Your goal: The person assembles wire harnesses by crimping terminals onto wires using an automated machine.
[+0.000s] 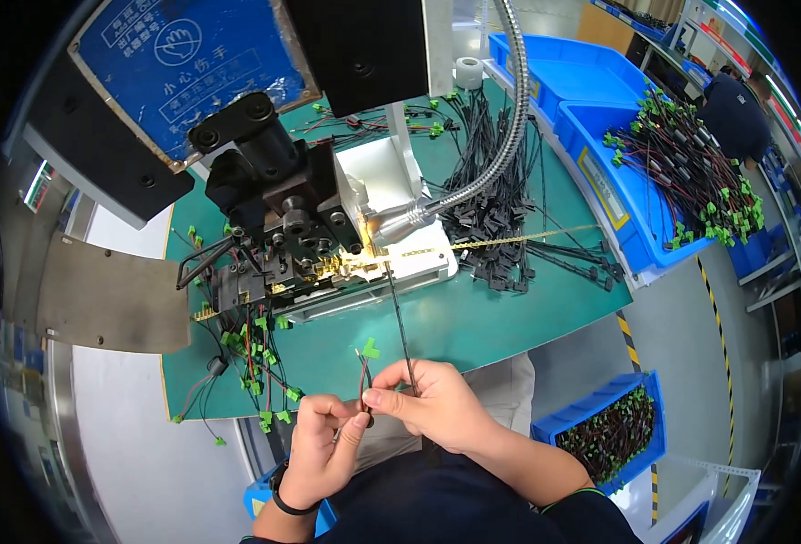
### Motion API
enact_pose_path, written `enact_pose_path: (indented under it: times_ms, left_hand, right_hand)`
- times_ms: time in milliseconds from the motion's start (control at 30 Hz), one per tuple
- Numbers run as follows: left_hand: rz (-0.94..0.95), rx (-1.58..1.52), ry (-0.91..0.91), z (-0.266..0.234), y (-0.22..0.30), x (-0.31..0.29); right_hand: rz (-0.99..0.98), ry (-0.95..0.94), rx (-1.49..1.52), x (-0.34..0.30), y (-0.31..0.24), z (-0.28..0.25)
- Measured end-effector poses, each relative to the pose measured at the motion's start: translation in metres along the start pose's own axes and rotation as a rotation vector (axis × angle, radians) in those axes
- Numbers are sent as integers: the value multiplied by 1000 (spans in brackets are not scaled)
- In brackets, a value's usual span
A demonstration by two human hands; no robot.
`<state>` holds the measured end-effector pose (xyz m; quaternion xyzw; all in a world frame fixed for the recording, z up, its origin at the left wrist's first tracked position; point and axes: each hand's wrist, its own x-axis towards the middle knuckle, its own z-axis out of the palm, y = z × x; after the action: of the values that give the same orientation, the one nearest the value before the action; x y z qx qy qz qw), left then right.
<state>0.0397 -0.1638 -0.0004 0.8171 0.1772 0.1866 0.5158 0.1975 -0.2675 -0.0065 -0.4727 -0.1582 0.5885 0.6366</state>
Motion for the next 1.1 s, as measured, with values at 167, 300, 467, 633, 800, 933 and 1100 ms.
enact_pose_path:
  times_ms: [167, 300, 467, 633, 800, 933, 1100]
  left_hand:
    - [17, -405, 290, 20, -12, 2]
    - [-48, -257, 346, 26, -15, 5]
    - [96, 177, 247, 21, 1, 10]
    - [193, 284, 149, 16, 6, 9]
    - [221, 354, 356, 13, -2, 10]
    - [97, 460, 331, -1, 20, 16]
    - [220, 419, 292, -3, 37, 29]
  right_hand:
    - [-78, 98, -16, 5, -4, 6]
    - [-206, 89, -44, 10, 9, 7]
    - [-284, 120, -112, 10, 13, 6]
    - [-355, 162, -164, 13, 3, 6]
    - [-176, 98, -162, 10, -9, -6]
    - [-150, 73, -19, 3, -17, 0]
    - [-355, 74, -101, 8, -11, 9]
